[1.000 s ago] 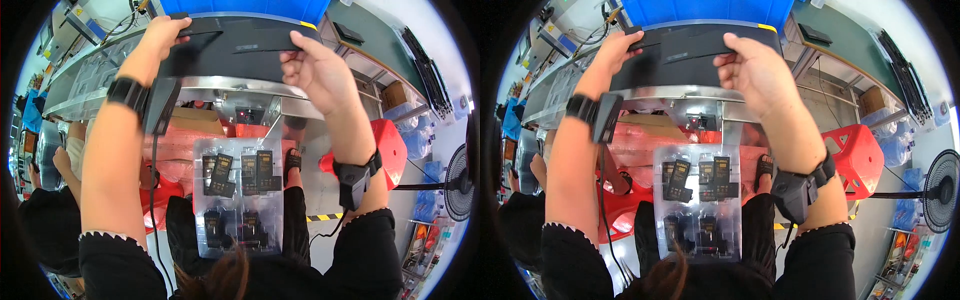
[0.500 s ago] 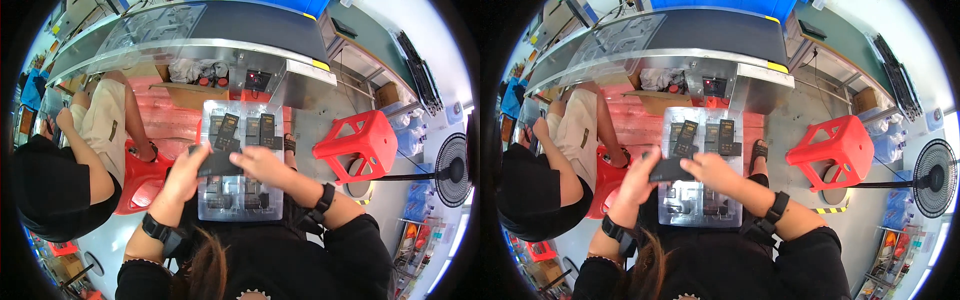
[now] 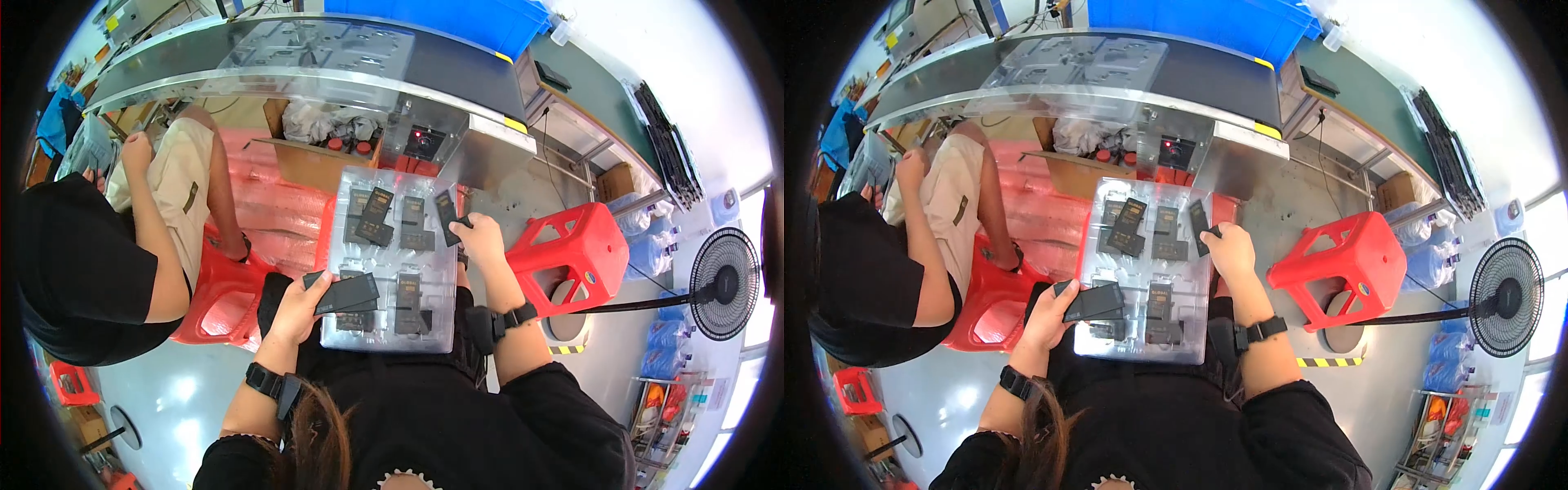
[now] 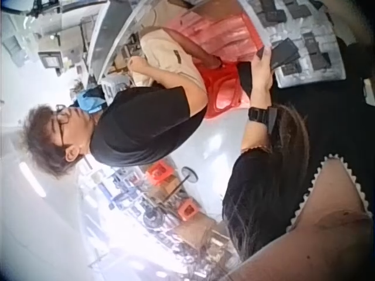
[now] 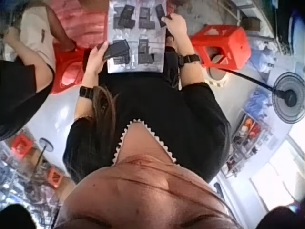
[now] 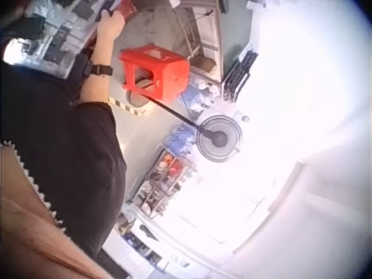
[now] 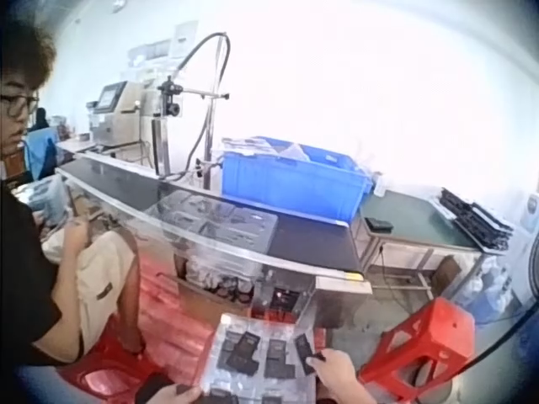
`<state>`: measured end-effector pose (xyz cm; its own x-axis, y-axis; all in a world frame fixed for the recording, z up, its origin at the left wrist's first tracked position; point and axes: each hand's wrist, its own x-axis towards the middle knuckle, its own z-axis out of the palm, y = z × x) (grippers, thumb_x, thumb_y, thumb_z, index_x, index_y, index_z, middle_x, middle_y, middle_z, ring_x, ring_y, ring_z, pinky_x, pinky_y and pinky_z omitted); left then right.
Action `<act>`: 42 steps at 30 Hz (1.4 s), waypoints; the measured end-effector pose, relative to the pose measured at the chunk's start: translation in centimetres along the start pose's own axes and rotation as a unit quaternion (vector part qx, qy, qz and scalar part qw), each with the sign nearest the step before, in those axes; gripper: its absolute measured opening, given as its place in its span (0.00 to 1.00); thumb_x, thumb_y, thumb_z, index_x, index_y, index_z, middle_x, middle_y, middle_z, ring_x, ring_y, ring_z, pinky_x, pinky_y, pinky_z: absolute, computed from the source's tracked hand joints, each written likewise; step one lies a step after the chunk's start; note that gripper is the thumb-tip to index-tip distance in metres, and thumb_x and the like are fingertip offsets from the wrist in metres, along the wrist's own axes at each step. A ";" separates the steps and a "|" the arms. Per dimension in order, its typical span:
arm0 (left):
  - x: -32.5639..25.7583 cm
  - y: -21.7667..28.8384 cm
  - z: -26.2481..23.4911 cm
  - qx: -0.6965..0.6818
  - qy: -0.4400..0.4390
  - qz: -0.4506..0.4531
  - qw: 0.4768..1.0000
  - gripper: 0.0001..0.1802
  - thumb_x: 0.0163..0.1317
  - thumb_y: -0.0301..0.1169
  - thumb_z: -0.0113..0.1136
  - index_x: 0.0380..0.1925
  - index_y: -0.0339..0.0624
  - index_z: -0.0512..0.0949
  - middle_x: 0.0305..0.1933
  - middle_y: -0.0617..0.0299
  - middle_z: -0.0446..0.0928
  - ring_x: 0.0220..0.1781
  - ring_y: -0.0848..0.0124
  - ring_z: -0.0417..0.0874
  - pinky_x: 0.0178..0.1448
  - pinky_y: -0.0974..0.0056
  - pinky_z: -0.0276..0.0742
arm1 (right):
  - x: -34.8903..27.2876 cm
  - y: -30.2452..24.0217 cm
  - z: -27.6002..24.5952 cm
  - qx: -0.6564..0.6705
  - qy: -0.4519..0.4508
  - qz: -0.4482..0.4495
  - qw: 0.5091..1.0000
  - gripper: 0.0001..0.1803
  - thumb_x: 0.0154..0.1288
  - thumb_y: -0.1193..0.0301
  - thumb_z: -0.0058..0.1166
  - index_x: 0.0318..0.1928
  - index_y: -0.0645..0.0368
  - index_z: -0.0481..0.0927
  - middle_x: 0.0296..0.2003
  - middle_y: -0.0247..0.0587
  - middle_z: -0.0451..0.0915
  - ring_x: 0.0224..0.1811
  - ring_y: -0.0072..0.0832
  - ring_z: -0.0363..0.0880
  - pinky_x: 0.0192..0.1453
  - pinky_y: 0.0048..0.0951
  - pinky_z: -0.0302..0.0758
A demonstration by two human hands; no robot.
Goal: The recorder takes small black electronic components from a conveyor belt and places them into a transparent plastic tray, then applies a black adhesive or cover strip.
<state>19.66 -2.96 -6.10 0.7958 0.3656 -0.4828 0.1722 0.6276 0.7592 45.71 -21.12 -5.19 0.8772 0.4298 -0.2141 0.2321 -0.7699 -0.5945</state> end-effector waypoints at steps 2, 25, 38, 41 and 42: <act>0.2 -0.2 -0.3 -0.032 0.022 0.013 0.999 0.14 0.63 0.37 0.54 0.36 0.35 0.74 0.32 0.60 0.77 0.30 0.74 0.78 0.34 0.68 0.76 | -1.5 -2.6 -0.6 0.233 0.014 0.013 0.972 0.16 0.56 0.64 0.56 0.22 0.65 0.75 0.19 0.42 0.76 0.17 0.27 0.73 0.23 0.29 0.70; 0.4 -0.3 -3.9 -0.063 0.140 0.082 0.985 0.10 0.63 0.35 0.53 0.33 0.39 0.74 0.31 0.62 0.77 0.30 0.73 0.79 0.34 0.67 0.78 | -4.2 -8.3 6.3 0.173 -0.127 -0.020 0.977 0.20 0.43 0.66 0.65 0.32 0.68 0.74 0.27 0.46 0.78 0.30 0.36 0.79 0.37 0.30 0.75; 1.6 0.4 0.4 -0.094 0.028 -0.024 0.995 0.27 0.65 0.52 0.42 0.35 0.37 0.76 0.31 0.62 0.77 0.31 0.75 0.77 0.35 0.70 0.72 | -7.9 -6.7 1.6 0.321 -0.399 -0.031 0.858 0.10 0.54 0.73 0.60 0.34 0.64 0.75 0.28 0.35 0.78 0.28 0.19 0.75 0.30 0.22 0.73; 1.1 -0.3 0.8 -0.088 0.022 -0.008 0.996 0.29 0.65 0.54 0.41 0.40 0.35 0.74 0.34 0.61 0.78 0.33 0.73 0.78 0.35 0.68 0.75 | -8.7 -6.7 1.5 0.305 -0.365 -0.029 0.879 0.09 0.55 0.72 0.60 0.34 0.64 0.76 0.27 0.33 0.76 0.27 0.17 0.72 0.29 0.21 0.72; 0.8 -0.3 0.9 -0.078 0.030 -0.025 0.996 0.29 0.65 0.54 0.42 0.41 0.36 0.74 0.36 0.60 0.78 0.35 0.72 0.79 0.38 0.67 0.76 | -9.1 -6.9 1.2 0.309 -0.335 -0.025 0.890 0.09 0.56 0.72 0.59 0.34 0.63 0.76 0.26 0.31 0.74 0.27 0.15 0.70 0.29 0.21 0.71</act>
<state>20.75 -3.48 -6.31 0.7522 0.3681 -0.5466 0.1145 0.7438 0.6585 35.63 -19.17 -0.07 0.3766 0.8000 -0.4670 -0.1931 -0.4253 -0.8842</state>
